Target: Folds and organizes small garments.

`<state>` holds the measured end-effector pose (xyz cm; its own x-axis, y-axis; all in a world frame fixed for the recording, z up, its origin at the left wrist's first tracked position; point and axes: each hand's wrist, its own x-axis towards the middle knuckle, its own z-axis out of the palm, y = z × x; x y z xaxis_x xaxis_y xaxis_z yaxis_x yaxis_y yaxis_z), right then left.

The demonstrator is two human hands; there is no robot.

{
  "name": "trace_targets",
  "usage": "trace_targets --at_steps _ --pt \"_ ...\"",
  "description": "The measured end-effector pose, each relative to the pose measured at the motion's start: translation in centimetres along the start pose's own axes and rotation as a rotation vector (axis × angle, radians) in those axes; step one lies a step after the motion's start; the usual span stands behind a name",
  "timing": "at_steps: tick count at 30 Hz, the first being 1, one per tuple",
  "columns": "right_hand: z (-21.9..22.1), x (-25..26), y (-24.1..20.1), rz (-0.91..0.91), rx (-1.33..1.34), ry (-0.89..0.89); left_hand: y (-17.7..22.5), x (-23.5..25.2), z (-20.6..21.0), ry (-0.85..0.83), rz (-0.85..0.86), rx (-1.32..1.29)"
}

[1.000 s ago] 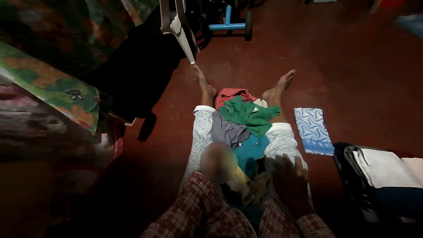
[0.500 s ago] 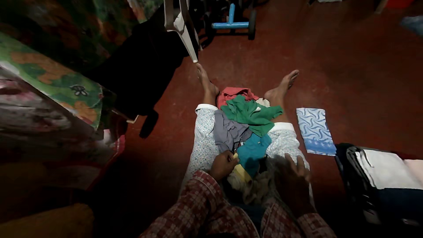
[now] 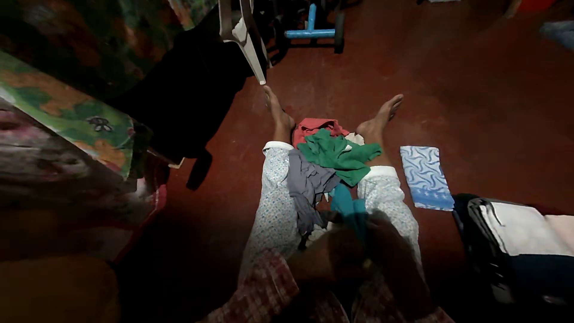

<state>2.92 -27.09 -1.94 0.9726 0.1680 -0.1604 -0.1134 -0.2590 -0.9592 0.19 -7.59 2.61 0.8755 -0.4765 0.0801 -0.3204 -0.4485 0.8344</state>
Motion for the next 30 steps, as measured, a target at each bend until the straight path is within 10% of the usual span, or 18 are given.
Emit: trace_targets --at_steps 5,11,16,19,22,25,30 --pt "0.5 1.1 -0.5 0.261 -0.24 -0.192 3.8 2.0 -0.1 -0.287 -0.371 0.187" --pt "-0.7 0.7 -2.0 -0.041 -0.039 0.034 -4.2 -0.7 0.3 0.298 -0.507 -0.784" --pt "-0.6 -1.3 -5.6 -0.319 -0.049 -0.437 -3.1 -1.5 -0.7 0.436 -0.427 -1.317" --pt "-0.1 -1.9 -5.7 -0.335 -0.117 -0.628 -2.1 -0.8 -0.6 0.519 -0.361 -1.314" --pt "-0.3 -2.4 -5.4 -0.387 -0.128 -0.395 -4.4 -1.9 -1.2 0.274 -0.165 -1.337" --pt "-0.8 -2.0 -5.6 -0.417 -0.103 -0.155 -2.8 -1.3 -1.2 0.37 -0.352 -0.874" --pt "0.6 -2.6 -6.1 -0.453 -0.249 -0.203 -0.1 -0.8 -0.3 0.328 -0.304 -0.708"
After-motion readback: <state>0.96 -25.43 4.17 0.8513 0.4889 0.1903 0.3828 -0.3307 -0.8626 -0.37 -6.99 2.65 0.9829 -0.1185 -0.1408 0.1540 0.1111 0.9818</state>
